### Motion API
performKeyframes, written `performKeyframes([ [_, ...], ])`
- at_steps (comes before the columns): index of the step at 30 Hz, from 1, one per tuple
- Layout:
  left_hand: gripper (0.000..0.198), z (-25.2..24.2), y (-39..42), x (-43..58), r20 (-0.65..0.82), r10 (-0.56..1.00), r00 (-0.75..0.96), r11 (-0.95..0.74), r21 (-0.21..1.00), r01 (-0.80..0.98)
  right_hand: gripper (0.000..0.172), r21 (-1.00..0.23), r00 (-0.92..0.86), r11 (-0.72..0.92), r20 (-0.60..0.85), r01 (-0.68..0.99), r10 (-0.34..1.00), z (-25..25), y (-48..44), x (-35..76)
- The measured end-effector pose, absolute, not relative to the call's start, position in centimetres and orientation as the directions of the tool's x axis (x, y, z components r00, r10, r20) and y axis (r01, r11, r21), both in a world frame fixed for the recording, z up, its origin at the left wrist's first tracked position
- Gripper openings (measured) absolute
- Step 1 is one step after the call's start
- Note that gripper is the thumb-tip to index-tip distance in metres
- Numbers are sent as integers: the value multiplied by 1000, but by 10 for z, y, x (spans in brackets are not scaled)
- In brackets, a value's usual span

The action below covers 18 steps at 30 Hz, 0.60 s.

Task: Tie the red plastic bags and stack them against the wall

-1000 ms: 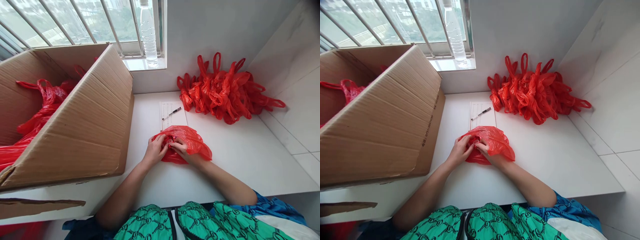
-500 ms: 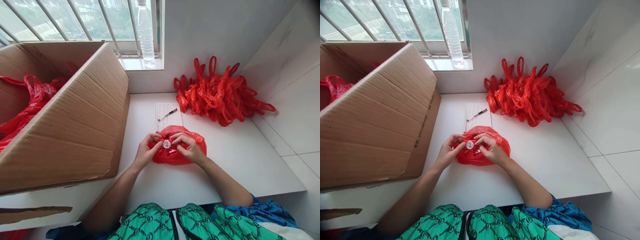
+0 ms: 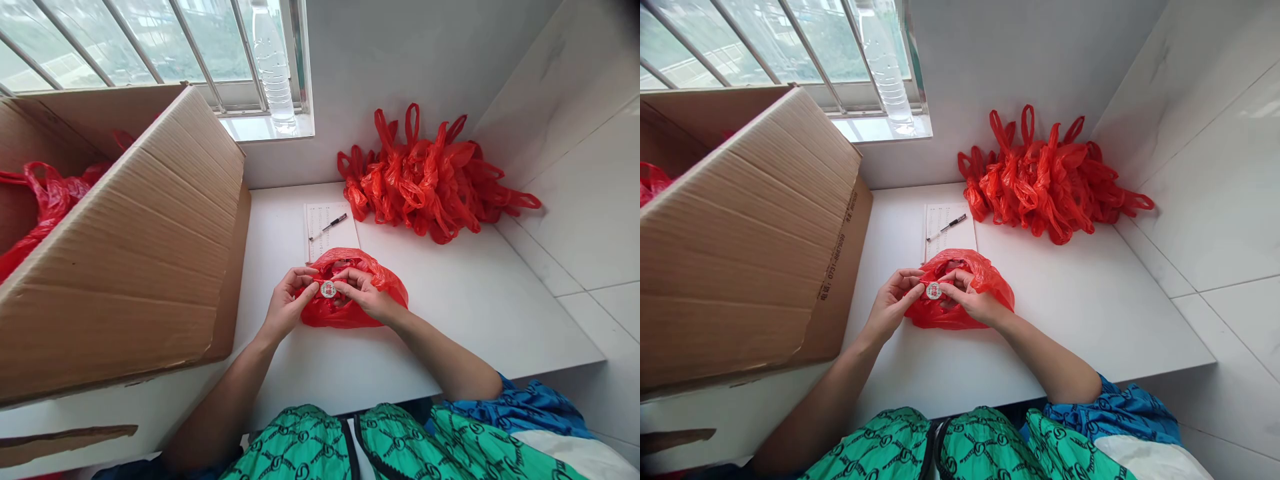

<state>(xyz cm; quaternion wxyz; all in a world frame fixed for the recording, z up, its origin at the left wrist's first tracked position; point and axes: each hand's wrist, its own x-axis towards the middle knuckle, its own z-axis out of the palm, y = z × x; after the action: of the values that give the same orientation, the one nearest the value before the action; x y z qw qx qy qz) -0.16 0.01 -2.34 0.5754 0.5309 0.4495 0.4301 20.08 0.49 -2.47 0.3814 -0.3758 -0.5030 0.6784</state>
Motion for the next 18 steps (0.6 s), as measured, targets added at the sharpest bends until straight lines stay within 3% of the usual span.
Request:
performKeyframes([
  [9,32,-17,-2,-2,-67,974,217,73,997,-18,27,-972,-440,-195,-121,-128,890,-26,5,203],
  [18,28,-22,1,-5,15,982,186,-38,992,121,23,-978,-431,-175,-111,-110,896,-20,4,203],
])
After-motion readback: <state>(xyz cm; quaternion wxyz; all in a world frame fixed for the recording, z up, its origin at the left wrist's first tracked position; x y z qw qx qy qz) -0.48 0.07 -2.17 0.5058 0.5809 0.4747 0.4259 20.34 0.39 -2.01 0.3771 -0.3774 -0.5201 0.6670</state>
